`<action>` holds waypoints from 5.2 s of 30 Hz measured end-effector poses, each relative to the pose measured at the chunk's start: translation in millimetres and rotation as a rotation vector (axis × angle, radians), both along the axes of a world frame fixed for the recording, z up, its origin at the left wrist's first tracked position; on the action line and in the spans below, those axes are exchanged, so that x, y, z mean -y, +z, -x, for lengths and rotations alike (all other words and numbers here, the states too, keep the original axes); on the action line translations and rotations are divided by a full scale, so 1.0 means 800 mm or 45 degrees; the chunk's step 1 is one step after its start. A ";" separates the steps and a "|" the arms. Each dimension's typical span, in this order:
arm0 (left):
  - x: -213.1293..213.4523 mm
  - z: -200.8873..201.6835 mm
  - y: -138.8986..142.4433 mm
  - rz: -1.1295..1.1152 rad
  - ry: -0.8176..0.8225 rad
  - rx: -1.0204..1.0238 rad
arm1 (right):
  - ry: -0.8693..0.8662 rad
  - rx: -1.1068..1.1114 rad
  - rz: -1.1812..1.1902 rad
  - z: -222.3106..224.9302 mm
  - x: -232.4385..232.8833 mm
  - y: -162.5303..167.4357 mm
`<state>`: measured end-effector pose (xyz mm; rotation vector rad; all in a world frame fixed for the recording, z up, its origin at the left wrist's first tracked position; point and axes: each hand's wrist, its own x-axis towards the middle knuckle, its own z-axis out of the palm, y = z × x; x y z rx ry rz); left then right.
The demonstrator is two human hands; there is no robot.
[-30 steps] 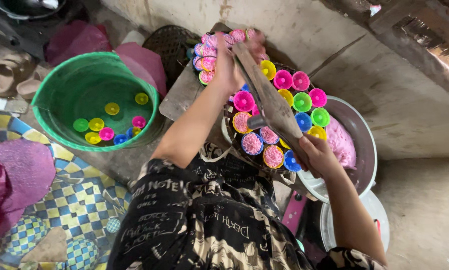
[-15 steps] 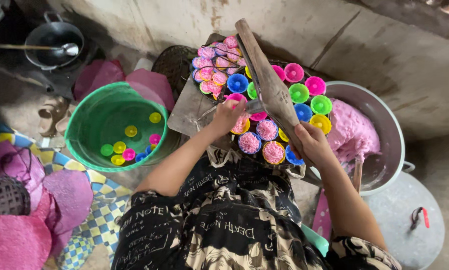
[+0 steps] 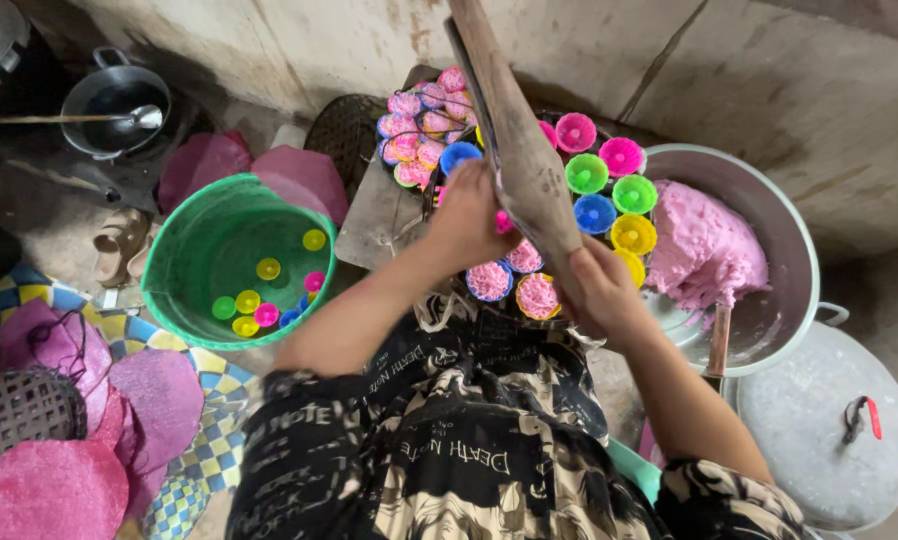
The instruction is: The person sits and scoops pink paste from a basin, packs it into a wooden hand mold with a white tube, presses the mold, and extrudes the shaped paste onto flower-shaped decorations arranged in colorful plastic cups on a tray. They repeat the cycle, occasionally scraping excess paste and repositioning the tray.
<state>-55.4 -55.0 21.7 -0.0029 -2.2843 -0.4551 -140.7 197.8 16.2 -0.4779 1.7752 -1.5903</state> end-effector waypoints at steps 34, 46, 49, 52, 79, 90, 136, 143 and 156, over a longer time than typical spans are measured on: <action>-0.175 0.173 -0.006 -1.205 -1.665 0.099 | -0.787 -0.634 1.440 0.123 -0.224 -0.023; -0.141 0.162 -0.011 -1.470 -1.566 -0.056 | -0.598 -0.215 -1.015 0.195 -0.303 -0.250; -0.124 0.153 -0.010 -1.419 -1.456 -0.111 | -0.608 -0.886 -1.040 0.182 -0.347 -0.236; -0.107 0.158 -0.008 -1.374 -1.367 -0.267 | -0.580 -0.586 -1.185 0.169 -0.364 -0.194; -0.244 0.146 0.010 -0.348 -0.927 0.649 | 0.484 -2.109 -1.956 0.037 -0.258 0.293; -0.208 0.191 -0.088 -0.525 -0.729 0.772 | 0.115 -2.646 -1.328 -0.004 -0.262 0.249; -0.220 0.205 -0.084 -0.576 -0.739 0.353 | -0.878 -1.997 -0.616 -0.005 -0.219 0.091; -0.185 0.236 -0.126 -0.941 -0.518 0.653 | -0.637 -1.624 -0.290 -0.017 -0.223 0.083; -0.169 0.215 -0.095 -0.887 -0.609 0.596 | -0.535 -1.441 -0.262 -0.005 -0.237 0.072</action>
